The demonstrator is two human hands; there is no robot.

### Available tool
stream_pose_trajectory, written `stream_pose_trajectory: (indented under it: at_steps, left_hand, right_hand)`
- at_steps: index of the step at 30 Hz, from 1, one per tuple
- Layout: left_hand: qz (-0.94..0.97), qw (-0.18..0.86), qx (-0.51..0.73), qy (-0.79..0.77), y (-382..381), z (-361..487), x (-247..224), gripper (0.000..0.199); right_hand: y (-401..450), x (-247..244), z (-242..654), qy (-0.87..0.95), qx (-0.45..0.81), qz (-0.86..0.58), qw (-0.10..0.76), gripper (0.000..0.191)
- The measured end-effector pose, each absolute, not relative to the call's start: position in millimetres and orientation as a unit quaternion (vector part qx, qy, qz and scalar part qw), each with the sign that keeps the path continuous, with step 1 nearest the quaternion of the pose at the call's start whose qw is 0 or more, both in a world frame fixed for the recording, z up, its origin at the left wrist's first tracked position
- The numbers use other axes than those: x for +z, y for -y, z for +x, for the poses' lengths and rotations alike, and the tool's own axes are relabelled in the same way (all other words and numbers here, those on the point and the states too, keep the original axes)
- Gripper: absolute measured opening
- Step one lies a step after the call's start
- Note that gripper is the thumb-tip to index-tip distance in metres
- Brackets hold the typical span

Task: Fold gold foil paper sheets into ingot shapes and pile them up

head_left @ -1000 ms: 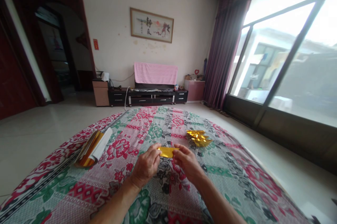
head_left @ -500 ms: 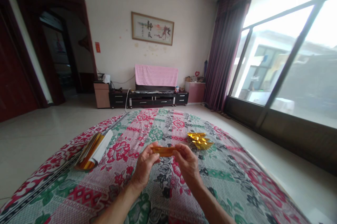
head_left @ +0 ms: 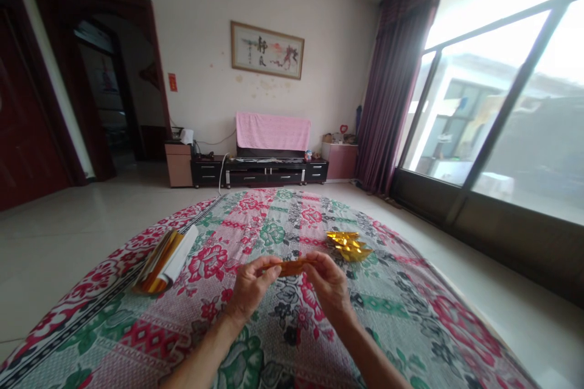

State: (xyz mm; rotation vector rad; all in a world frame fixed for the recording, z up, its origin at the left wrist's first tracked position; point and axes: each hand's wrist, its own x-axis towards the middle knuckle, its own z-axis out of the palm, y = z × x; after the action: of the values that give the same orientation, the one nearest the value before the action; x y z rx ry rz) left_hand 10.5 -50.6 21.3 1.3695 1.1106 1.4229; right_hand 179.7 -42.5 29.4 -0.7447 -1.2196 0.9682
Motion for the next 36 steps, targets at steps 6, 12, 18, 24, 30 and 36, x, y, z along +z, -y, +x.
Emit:
stream_pose_trajectory:
  at_steps: [6, 12, 18, 24, 30, 36]
  left_hand:
    - [0.583, 0.393, 0.559, -0.44, 50.6, 7.1, 22.2, 0.027]
    - [0.624, 0.356, 0.546, -0.431, 53.3, 7.1, 29.0, 0.021]
    - [0.638, 0.338, 0.523, -0.453, 57.1, 8.5, 34.1, 0.02]
    - [0.646, 0.339, 0.51, -0.456, 56.5, 8.1, 33.5, 0.021]
    - [0.664, 0.338, 0.504, -0.437, 53.9, 2.7, 30.7, 0.024]
    - [0.698, 0.299, 0.488, -0.431, 55.2, 2.1, 31.3, 0.021]
  right_hand:
    - [43.8, 32.5, 182.7, 0.545, 0.429, -0.334, 0.638, 0.022]
    - [41.7, 33.5, 186.6, 0.54, 0.437, -0.35, 0.628, 0.024]
    - [39.5, 32.3, 190.7, 0.519, 0.461, -0.364, 0.621, 0.027]
    - [38.8, 30.6, 192.5, 0.509, 0.478, -0.366, 0.615, 0.028]
    - [38.3, 27.6, 192.3, 0.53, 0.456, -0.365, 0.615, 0.027]
    - [37.4, 26.3, 193.8, 0.579, 0.404, -0.357, 0.612, 0.027]
